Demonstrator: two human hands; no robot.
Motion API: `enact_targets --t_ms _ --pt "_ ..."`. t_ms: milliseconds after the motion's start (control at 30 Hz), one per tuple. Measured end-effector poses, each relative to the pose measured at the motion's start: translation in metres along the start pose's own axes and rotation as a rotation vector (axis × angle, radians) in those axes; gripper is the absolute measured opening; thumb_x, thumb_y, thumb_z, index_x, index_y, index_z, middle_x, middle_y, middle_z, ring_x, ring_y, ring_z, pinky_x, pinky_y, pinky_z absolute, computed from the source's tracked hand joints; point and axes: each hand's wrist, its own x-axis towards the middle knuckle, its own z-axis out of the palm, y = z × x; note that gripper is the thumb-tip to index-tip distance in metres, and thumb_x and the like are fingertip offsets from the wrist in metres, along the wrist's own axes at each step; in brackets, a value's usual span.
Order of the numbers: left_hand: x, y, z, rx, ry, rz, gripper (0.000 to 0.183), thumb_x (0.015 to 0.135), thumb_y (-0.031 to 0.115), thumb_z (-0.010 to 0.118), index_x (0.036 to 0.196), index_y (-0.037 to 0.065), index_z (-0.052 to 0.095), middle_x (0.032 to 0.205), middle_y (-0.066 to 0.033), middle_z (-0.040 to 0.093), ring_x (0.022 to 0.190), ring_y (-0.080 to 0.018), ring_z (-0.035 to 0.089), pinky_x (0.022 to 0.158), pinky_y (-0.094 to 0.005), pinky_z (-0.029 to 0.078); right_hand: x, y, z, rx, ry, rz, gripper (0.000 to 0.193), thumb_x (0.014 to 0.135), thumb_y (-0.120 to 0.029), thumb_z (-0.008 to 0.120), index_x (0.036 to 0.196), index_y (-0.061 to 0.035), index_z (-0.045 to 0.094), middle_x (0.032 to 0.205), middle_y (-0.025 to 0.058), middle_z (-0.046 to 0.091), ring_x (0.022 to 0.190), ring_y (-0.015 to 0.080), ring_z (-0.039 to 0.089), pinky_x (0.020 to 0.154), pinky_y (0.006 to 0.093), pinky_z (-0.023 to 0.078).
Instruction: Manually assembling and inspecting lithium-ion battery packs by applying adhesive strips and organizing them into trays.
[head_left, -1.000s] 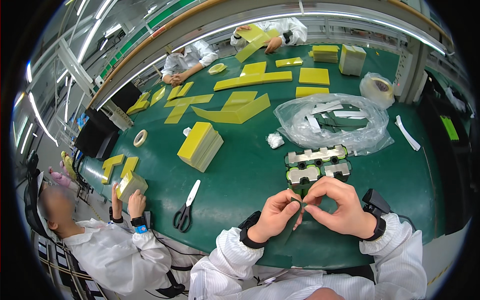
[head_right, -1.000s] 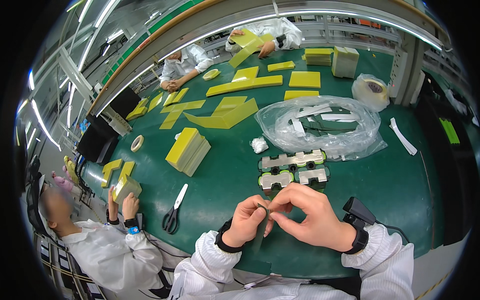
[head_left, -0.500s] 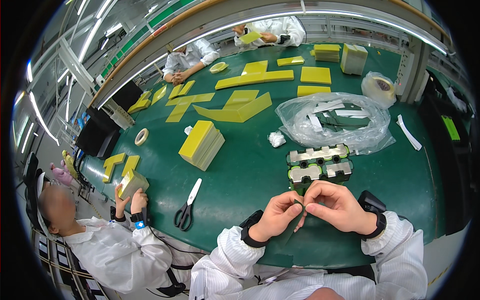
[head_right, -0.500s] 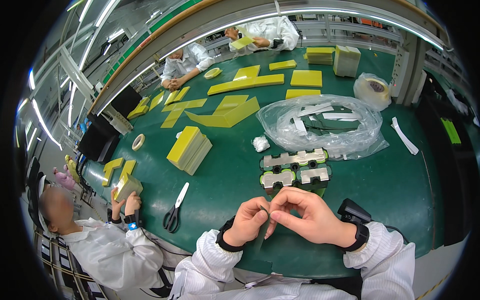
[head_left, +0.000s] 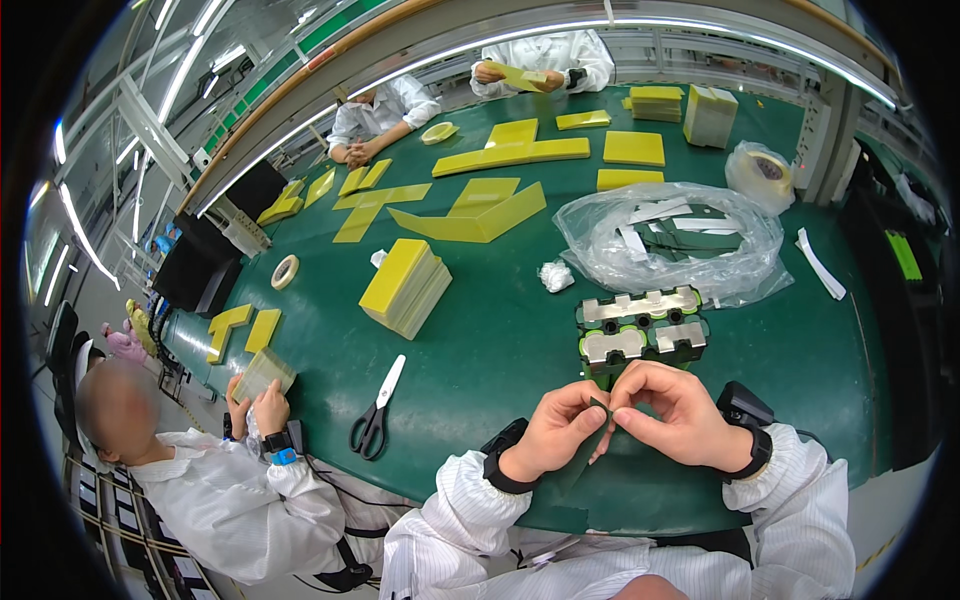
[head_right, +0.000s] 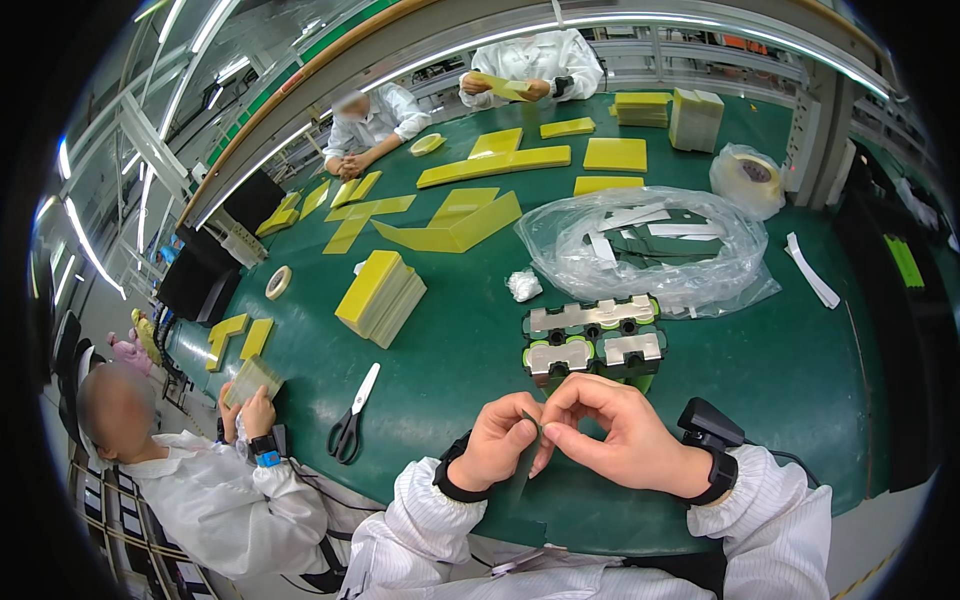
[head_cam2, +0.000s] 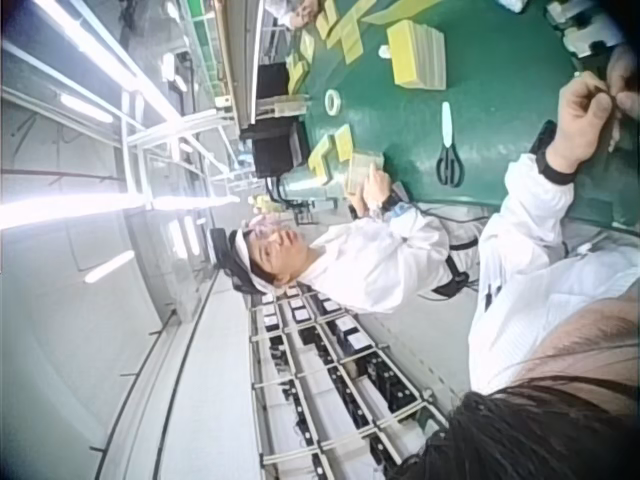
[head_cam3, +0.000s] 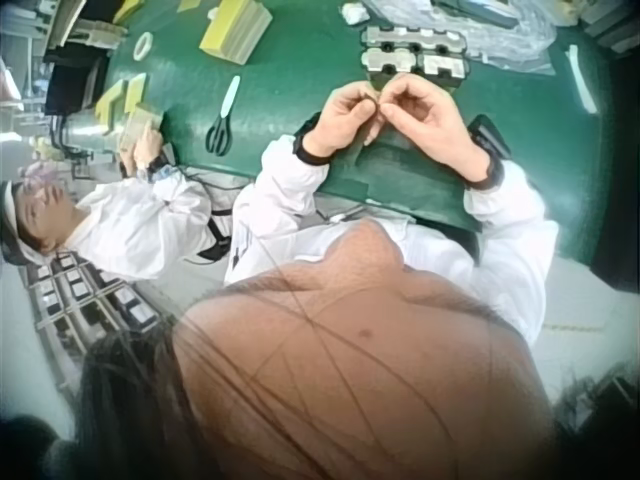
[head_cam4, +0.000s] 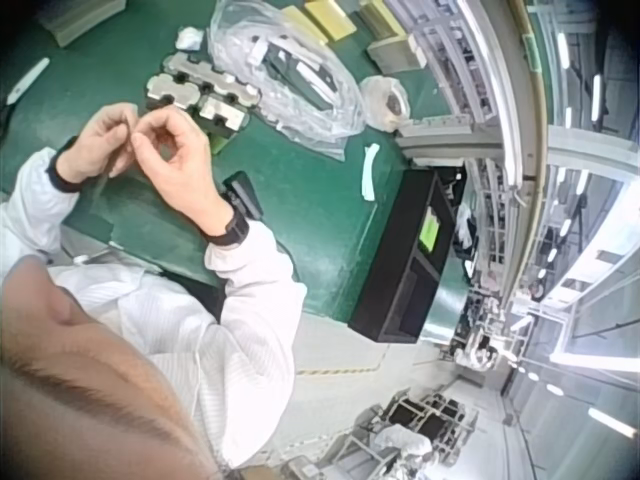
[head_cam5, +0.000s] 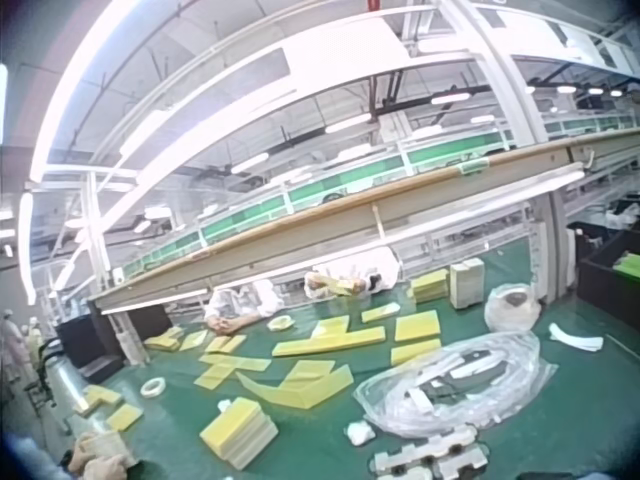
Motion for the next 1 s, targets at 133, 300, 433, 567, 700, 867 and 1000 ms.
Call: enact_targets --t_ms 133,300,433,567,700,867,1000 --pt "-0.0003 0.0018 0.0005 0.006 0.005 -0.007 0.023 0.096 0.025 0.053 0.092 0.002 0.053 0.079 -0.0045 0.057 0.062 -0.0100 0.057 0.052 -0.0231 0.048 0.0009 -0.0035 -0.0023 -0.080 0.001 -0.018 0.007 0.086 -0.004 0.062 0.092 0.0000 0.059 0.090 0.0046 0.057 0.079 0.0093 0.055 0.070 0.0238 0.046" --pt "0.0000 0.0020 0.0005 -0.004 -0.006 -0.017 0.023 0.096 0.025 0.053 0.092 0.002 0.054 0.080 -0.0039 0.057 0.061 -0.0095 0.057 0.053 -0.0225 0.047 0.0021 -0.0064 -0.0025 -0.109 -0.005 -0.020 0.007 0.086 -0.004 0.063 0.090 0.0001 0.060 0.087 0.0045 0.058 0.076 0.0095 0.055 0.069 0.0238 0.046" --pt "-0.0009 0.0029 0.0010 -0.009 -0.001 -0.023 0.023 0.096 0.024 0.053 0.092 0.002 0.054 0.079 -0.0038 0.057 0.061 -0.0094 0.057 0.053 -0.0226 0.047 0.0027 -0.0065 -0.0025 -0.167 -0.004 -0.055 0.007 0.083 -0.003 0.064 0.088 -0.0010 0.060 0.083 0.0041 0.058 0.074 0.0105 0.055 0.067 0.0245 0.045" --pt "-0.0013 0.0043 0.0026 0.002 0.001 -0.045 0.022 0.096 0.023 0.053 0.092 0.002 0.054 0.079 -0.0037 0.057 0.061 -0.0092 0.057 0.053 -0.0227 0.047 0.0016 -0.0039 -0.0023 -0.203 0.009 -0.092 0.007 0.079 -0.002 0.065 0.084 -0.0020 0.060 0.078 0.0037 0.057 0.070 0.0118 0.055 0.064 0.0254 0.044" --pt "-0.0007 0.0030 0.0020 0.005 -0.019 -0.045 0.020 0.096 0.021 0.053 0.092 0.001 0.054 0.081 -0.0039 0.057 0.061 -0.0092 0.057 0.053 -0.0225 0.046 0.0015 -0.0033 -0.0031 -0.216 0.007 -0.096 0.006 0.078 -0.002 0.064 0.083 -0.0022 0.060 0.077 0.0033 0.057 0.069 0.0119 0.054 0.062 0.0254 0.044" --pt "-0.0003 0.0040 0.0031 0.001 -0.022 -0.063 0.019 0.096 0.020 0.053 0.092 0.001 0.054 0.083 -0.0041 0.057 0.061 -0.0096 0.057 0.054 -0.0228 0.047 0.0016 -0.0025 -0.0054 -0.186 -0.029 -0.090 0.005 0.079 -0.001 0.063 0.083 -0.0017 0.059 0.078 0.0034 0.056 0.069 0.0110 0.053 0.063 0.0248 0.044" --pt "0.0010 0.0031 0.0009 0.016 -0.036 -0.051 0.016 0.095 0.017 0.055 0.093 0.001 0.055 0.083 -0.0046 0.057 0.063 -0.0101 0.058 0.056 -0.0229 0.048 0.0021 -0.0034 -0.0072 -0.104 -0.053 -0.031 0.006 0.080 -0.001 0.062 0.084 -0.0015 0.058 0.083 0.0030 0.055 0.074 0.0095 0.052 0.067 0.0243 0.044"
